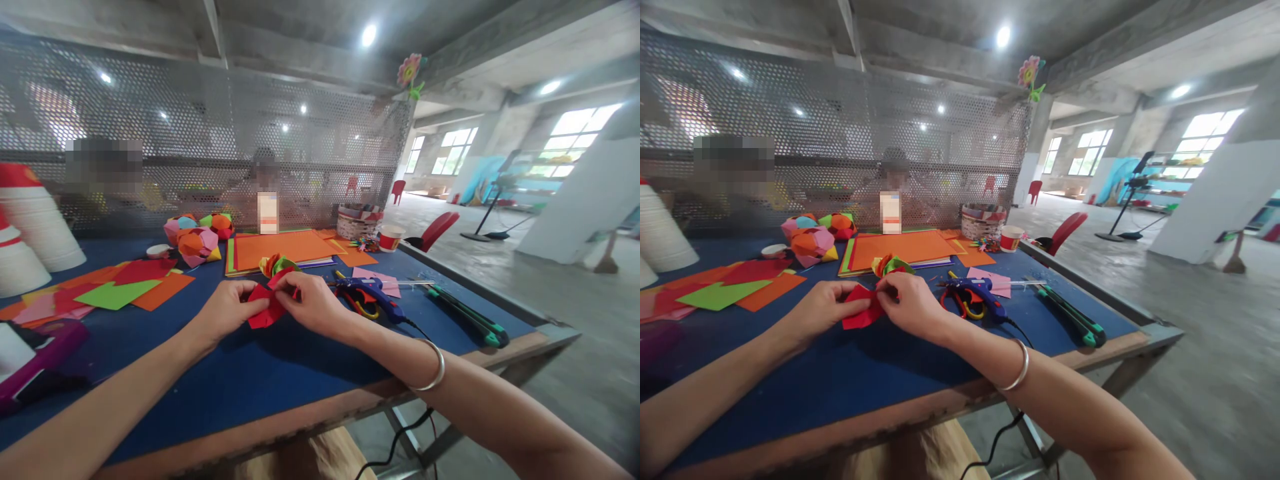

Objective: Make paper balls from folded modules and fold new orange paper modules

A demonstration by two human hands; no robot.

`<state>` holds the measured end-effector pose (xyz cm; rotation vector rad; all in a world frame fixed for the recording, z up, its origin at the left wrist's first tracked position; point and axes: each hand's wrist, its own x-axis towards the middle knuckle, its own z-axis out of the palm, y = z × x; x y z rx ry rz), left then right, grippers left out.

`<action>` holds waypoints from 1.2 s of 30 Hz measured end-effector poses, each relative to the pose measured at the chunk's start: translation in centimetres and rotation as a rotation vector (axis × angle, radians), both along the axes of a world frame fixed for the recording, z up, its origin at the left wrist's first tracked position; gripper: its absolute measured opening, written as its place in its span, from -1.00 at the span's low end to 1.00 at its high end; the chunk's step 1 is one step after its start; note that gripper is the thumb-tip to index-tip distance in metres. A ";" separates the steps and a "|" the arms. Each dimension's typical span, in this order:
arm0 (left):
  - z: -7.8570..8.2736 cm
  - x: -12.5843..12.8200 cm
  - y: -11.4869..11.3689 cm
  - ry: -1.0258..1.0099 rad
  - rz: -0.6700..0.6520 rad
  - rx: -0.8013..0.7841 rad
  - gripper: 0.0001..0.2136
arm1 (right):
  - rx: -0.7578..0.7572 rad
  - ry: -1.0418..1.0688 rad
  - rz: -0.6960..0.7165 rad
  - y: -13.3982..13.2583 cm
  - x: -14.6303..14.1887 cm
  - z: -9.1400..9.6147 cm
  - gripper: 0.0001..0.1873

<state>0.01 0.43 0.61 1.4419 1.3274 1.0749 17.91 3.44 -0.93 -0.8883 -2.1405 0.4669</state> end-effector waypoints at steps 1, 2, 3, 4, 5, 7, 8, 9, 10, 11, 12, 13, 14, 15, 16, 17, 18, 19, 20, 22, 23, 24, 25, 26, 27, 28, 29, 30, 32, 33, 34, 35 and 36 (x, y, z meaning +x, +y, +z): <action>0.1 0.0 -0.1 -0.002 0.000 -0.005 -0.79 | -0.061 0.017 -0.005 0.1 0.0 0.1 -0.88; 0.1 0.0 -0.2 -0.006 0.000 -0.010 -0.78 | -0.114 0.027 -0.008 0.2 0.0 0.1 -0.89; 0.1 0.0 -0.2 -0.012 0.000 -0.017 -0.77 | -0.159 0.036 -0.008 0.3 0.0 0.2 -0.90; 0.1 0.0 -0.2 -0.018 0.000 -0.023 -0.76 | -0.197 0.043 -0.004 0.4 -0.1 0.2 -0.90; 0.1 -0.1 -0.2 -0.024 -0.002 -0.029 -0.75 | -0.226 0.046 0.004 0.6 -0.1 0.2 -0.91; 0.0 -0.2 -0.1 -0.034 -0.006 -0.037 -0.74 | -0.263 0.024 0.023 0.9 0.0 0.4 -0.90; -0.1 -0.2 -0.1 -0.036 -0.007 -0.041 -0.74 | -0.268 0.001 0.030 0.9 0.2 0.5 -0.88; -0.1 -0.3 0.0 -0.038 -0.006 -0.044 -0.73 | -0.263 -0.022 0.030 0.9 0.5 0.7 -0.85; -0.1 -0.4 0.1 -0.041 -0.003 -0.047 -0.72 | -0.248 -0.039 0.023 0.9 1.0 1.0 -0.81; -0.2 -0.4 0.1 -0.046 0.001 -0.050 -0.72 | -0.227 -0.047 0.008 0.8 1.6 1.3 -0.78; -0.1 -0.5 0.1 -0.051 0.006 -0.052 -0.72 | -0.200 -0.044 -0.013 0.6 2.5 1.6 -0.76; -0.1 -0.5 0.1 -0.055 0.012 -0.053 -0.73 | -0.173 -0.035 -0.039 0.4 3.7 2.0 -0.74; -0.1 -0.6 0.1 -0.059 0.018 -0.054 -0.74 | -0.157 -0.048 -0.071 0.1 5.0 2.2 -0.75; 0.0 -0.6 0.1 -0.061 0.024 -0.057 -0.76 | -0.142 -0.078 -0.119 -0.2 6.4 2.5 -0.76; 0.0 -0.6 0.1 -0.063 0.028 -0.060 -0.77 | -0.126 -0.147 -0.192 -0.5 7.9 2.7 -0.77; 0.0 -0.6 0.1 -0.064 0.032 -0.064 -0.77 | -0.098 -0.226 -0.298 -0.8 9.4 2.8 -0.76; 0.0 -0.6 0.2 -0.066 0.034 -0.067 -0.78 | -0.071 -0.310 -0.420 -1.0 10.9 2.8 -0.75; 0.0 -0.5 0.2 -0.068 0.036 -0.068 -0.78 | -0.058 -0.397 -0.533 -1.2 12.2 2.7 -0.76; 0.0 -0.5 0.2 -0.070 0.037 -0.068 -0.78 | -0.064 -0.455 -0.622 -1.4 13.3 2.6 -0.76; 0.1 -0.4 0.1 -0.074 0.040 -0.063 -0.79 | -0.118 -0.503 -0.703 -1.4 14.8 2.2 -0.71; 0.1 -0.4 0.1 -0.075 0.039 -0.060 -0.79 | -0.154 -0.508 -0.700 -1.3 15.3 2.0 -0.65; 0.2 -0.4 0.0 -0.075 0.038 -0.057 -0.79 | -0.191 -0.503 -0.677 -1.1 15.5 1.8 -0.58; 0.2 -0.4 0.0 -0.073 0.037 -0.055 -0.79 | -0.230 -0.486 -0.643 -0.9 15.6 1.6 -0.52; 0.1 -0.4 0.0 -0.071 0.037 -0.053 -0.80 | -0.268 -0.458 -0.610 -0.6 15.6 1.5 -0.46; 0.0 -0.5 0.1 -0.069 0.037 -0.051 -0.80 | -0.311 -0.420 -0.583 -0.4 15.5 1.5 -0.42; -0.1 -0.6 0.2 -0.068 0.039 -0.049 -0.80 | -0.362 -0.373 -0.563 -0.2 15.4 1.4 -0.41; -0.2 -0.7 0.3 -0.069 0.042 -0.048 -0.80 | -0.422 -0.318 -0.550 -0.1 15.2 1.5 -0.41; -0.3 -0.8 0.4 -0.071 0.046 -0.049 -0.79 | -0.485 -0.256 -0.538 0.0 15.1 1.5 -0.44; -0.6 -1.0 0.6 -0.080 0.053 -0.057 -0.77 | -0.596 -0.122 -0.523 -0.1 14.9 1.7 -0.53; -0.7 -1.0 0.7 -0.085 0.056 -0.064 -0.77 | -0.628 -0.049 -0.524 -0.2 14.8 1.8 -0.55; -0.7 -1.0 0.7 -0.091 0.059 -0.073 -0.76 | -0.638 0.024 -0.525 -0.4 14.7 2.0 -0.58; -0.7 -1.0 0.7 -0.097 0.059 -0.082 -0.76 | -0.626 0.091 -0.519 -0.5 14.4 2.1 -0.60; -0.6 -1.0 0.7 -0.105 0.058 -0.091 -0.76 | -0.600 0.149 -0.498 -0.7 14.1 2.3 -0.63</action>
